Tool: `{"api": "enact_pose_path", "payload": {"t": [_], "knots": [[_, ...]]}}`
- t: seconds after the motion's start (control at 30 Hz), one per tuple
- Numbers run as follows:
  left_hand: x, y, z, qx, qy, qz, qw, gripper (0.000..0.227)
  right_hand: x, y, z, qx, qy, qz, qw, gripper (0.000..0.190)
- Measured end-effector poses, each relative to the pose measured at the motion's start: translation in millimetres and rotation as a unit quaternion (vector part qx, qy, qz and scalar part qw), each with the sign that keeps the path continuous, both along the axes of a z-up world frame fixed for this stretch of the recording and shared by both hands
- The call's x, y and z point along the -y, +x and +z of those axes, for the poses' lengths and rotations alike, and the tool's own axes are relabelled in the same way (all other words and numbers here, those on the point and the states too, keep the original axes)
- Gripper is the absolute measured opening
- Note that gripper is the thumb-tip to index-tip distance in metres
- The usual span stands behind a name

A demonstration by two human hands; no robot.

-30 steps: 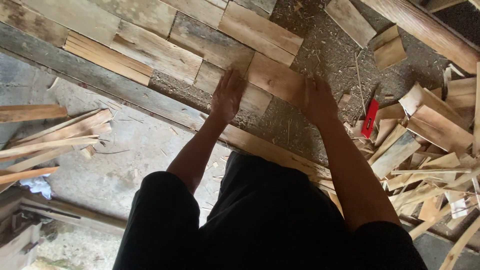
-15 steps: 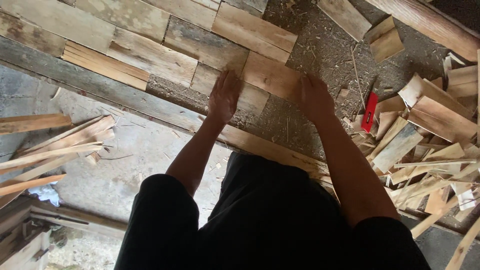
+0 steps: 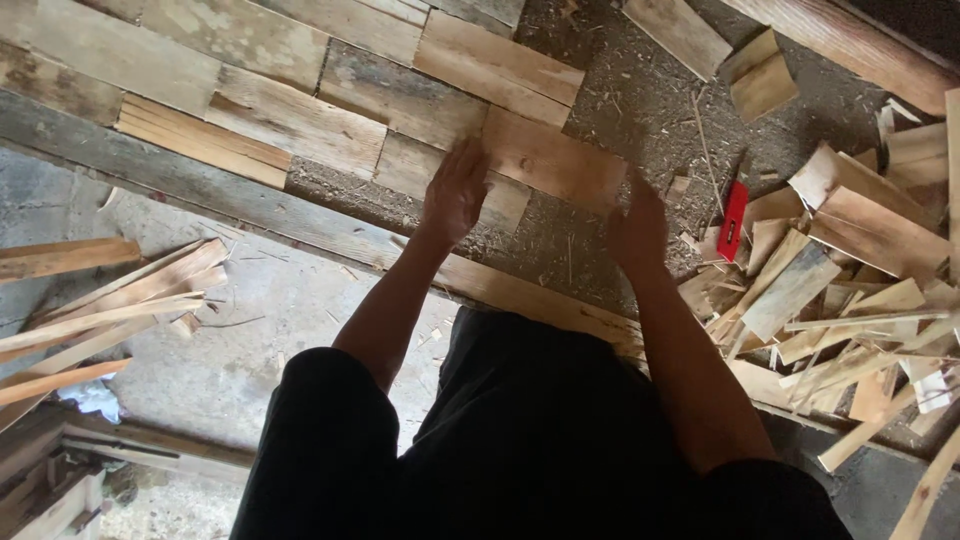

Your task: Cutting and fitting thin wood shingles to a surface.

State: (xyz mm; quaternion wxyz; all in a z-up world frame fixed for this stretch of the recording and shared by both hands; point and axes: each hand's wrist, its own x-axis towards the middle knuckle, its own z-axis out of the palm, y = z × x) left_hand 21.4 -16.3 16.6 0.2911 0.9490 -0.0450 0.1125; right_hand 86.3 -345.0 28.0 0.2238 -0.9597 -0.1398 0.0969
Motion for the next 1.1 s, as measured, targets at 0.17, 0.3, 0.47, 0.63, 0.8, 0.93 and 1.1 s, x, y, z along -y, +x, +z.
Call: {"api": "enact_pose_path", "payload": {"t": [0.17, 0.3, 0.47, 0.63, 0.8, 0.93, 1.1], "knots": [[-2.0, -0.6, -7.5, 0.043, 0.013, -0.018, 0.999, 0.041, -7.8, -3.7, 15.0, -0.069, 0.022, -0.050, 0.996, 0.070], [-2.9, -1.6, -12.6, 0.030, 0.024, -0.017, 0.999, 0.043, -4.9, -4.5, -3.7, -0.073, 0.038, -0.054, 0.995, 0.074], [-2.2, -2.0, -8.9, 0.038, -0.002, -0.009, 0.999, 0.040, -16.0, -6.1, 25.1, 0.028, -0.028, 0.028, 0.999, 0.070], [-1.2, -0.9, 3.4, 0.010, -0.001, -0.003, 1.000, 0.042, -9.7, -7.5, 20.8, -0.032, -0.006, -0.015, 0.999, 0.065], [-1.7, 3.7, -37.9, -0.012, -0.001, -0.024, 1.000, 0.028, 0.3, -5.8, 8.6, -0.073, -0.031, -0.008, 0.997, 0.064], [5.1, -8.3, -23.1, 0.115, 0.023, -0.009, 0.993, 0.046, 25.9, -18.5, -14.5, 0.030, 0.033, 0.053, 0.998, 0.074], [40.5, -37.9, -18.0, -0.295, -0.015, 0.018, 0.955, 0.032, 51.4, -53.7, -5.4, 0.013, -0.038, 0.048, 0.998, 0.077]]}}
